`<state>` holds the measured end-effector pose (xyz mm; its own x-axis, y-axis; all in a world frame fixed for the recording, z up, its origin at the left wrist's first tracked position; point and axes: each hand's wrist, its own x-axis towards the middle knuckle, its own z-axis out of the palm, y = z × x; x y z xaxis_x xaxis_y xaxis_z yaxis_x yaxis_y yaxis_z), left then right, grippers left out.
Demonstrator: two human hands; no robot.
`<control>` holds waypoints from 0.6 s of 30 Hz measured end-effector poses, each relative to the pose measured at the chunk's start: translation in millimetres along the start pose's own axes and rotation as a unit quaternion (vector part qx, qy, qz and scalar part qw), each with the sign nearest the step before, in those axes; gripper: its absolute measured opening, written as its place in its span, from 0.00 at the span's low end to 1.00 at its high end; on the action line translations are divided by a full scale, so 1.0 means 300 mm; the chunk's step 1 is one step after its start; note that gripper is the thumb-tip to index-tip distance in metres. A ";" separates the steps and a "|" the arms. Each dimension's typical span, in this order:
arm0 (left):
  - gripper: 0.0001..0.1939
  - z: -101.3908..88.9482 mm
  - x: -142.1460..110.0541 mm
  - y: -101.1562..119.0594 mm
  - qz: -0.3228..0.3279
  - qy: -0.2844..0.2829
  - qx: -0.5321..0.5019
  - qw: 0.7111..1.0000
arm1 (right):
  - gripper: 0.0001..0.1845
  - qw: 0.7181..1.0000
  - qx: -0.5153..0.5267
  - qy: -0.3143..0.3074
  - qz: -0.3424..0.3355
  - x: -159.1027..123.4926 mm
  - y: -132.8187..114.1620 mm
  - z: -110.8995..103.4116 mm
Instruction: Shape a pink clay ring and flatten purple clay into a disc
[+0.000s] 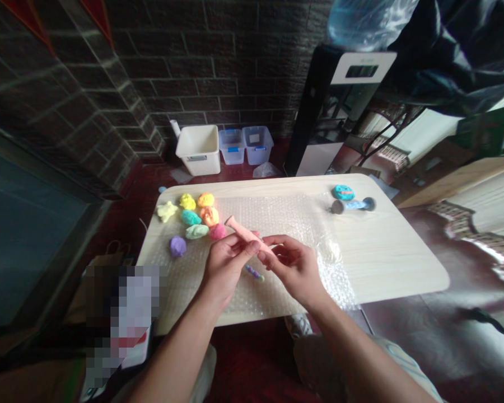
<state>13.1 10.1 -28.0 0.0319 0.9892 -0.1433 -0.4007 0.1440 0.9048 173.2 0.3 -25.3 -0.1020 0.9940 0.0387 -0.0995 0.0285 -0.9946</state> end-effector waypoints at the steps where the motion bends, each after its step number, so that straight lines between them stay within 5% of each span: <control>1: 0.14 -0.001 0.001 -0.001 0.003 0.005 0.002 1.000 | 0.16 1.000 0.003 -0.002 0.002 0.000 -0.001 0.001; 18: 0.09 0.006 0.002 0.011 0.068 0.017 0.007 0.998 | 0.13 0.999 0.027 -0.021 0.013 0.004 -0.010 -0.009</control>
<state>13.3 11.2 -24.4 -0.0524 0.9981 -0.0316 -0.3862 0.0089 0.9224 175.9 1.7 -22.4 -0.1468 0.9890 0.0178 -0.1489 -0.0043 -0.9888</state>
